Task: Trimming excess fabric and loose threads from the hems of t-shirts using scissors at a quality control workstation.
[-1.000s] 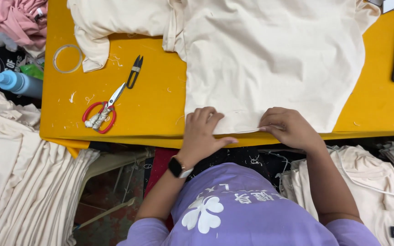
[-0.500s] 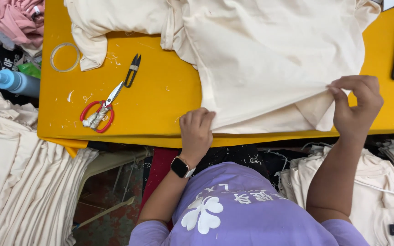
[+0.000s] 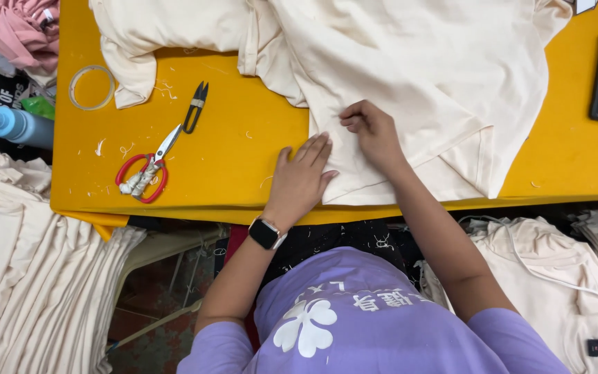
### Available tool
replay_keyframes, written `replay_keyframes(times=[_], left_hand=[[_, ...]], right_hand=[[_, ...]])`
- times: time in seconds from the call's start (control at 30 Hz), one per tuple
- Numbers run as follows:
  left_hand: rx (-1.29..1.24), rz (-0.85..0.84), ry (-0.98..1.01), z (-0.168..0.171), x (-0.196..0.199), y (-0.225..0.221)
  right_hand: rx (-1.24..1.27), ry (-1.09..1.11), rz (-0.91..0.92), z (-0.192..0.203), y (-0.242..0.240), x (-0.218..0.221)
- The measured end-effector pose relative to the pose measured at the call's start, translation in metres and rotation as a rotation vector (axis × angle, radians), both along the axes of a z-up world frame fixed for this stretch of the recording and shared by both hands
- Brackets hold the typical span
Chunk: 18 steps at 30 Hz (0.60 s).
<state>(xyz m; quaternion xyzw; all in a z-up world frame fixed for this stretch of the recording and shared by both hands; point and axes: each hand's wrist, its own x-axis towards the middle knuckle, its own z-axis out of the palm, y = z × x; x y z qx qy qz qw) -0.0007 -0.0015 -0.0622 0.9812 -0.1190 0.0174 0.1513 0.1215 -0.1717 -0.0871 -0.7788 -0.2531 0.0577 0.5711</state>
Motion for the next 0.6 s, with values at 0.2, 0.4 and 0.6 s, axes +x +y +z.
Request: replay_keyframes(times=[0.2,0.4,0.6], left_hand=[[-0.055,0.027,-0.002,-0.002,-0.014,0.015],[-0.104,0.012,0.094,0.002,0.006,0.047],[0.077,0.822,-0.286,-0.034,0.061,0.196]], right_hand=[[-0.256,-0.17,-0.033,0.012,0.011,-0.003],[-0.458,-0.476,-0.075,-0.016,0.01,0.008],[-0.426,-0.37,-0.136,-0.015,0.004,0.001]])
